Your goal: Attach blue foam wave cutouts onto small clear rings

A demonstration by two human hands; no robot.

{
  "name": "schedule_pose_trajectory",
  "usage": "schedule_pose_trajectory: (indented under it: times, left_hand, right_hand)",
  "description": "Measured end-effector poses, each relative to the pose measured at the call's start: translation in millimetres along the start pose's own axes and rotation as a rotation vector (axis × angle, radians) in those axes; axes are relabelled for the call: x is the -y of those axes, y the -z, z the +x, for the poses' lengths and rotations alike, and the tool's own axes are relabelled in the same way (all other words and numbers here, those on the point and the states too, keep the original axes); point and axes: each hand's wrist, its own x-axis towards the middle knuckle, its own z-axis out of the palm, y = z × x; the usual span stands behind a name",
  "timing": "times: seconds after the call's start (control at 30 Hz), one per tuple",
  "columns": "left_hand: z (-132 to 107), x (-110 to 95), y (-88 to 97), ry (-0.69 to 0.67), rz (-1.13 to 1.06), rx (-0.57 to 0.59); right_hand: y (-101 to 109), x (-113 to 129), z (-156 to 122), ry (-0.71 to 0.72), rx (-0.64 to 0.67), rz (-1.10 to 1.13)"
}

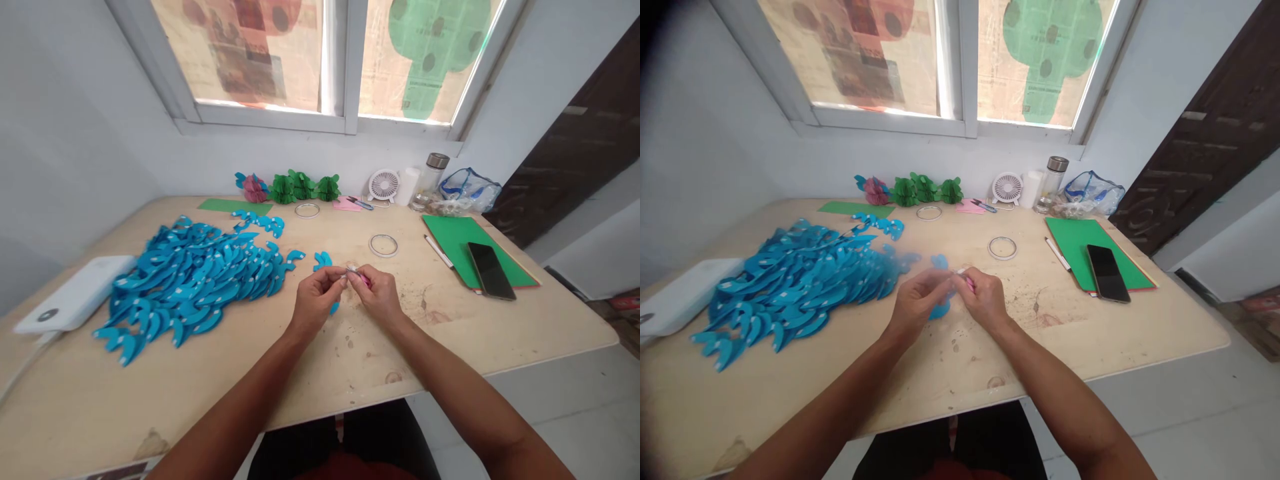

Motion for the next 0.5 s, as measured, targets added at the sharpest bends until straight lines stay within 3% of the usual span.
schedule_pose_trajectory:
  times: [0.33,0.5]
  left_hand:
    - [12,-13,2.1,-0.099,0.116,-0.085]
    - [44,5,-19.9,-0.233,0.291,-0.056]
  right_hand:
    - [14,1,8,-0.072,-0.203,0.060]
    - [16,2,8,-0.061,-0.250,0.088]
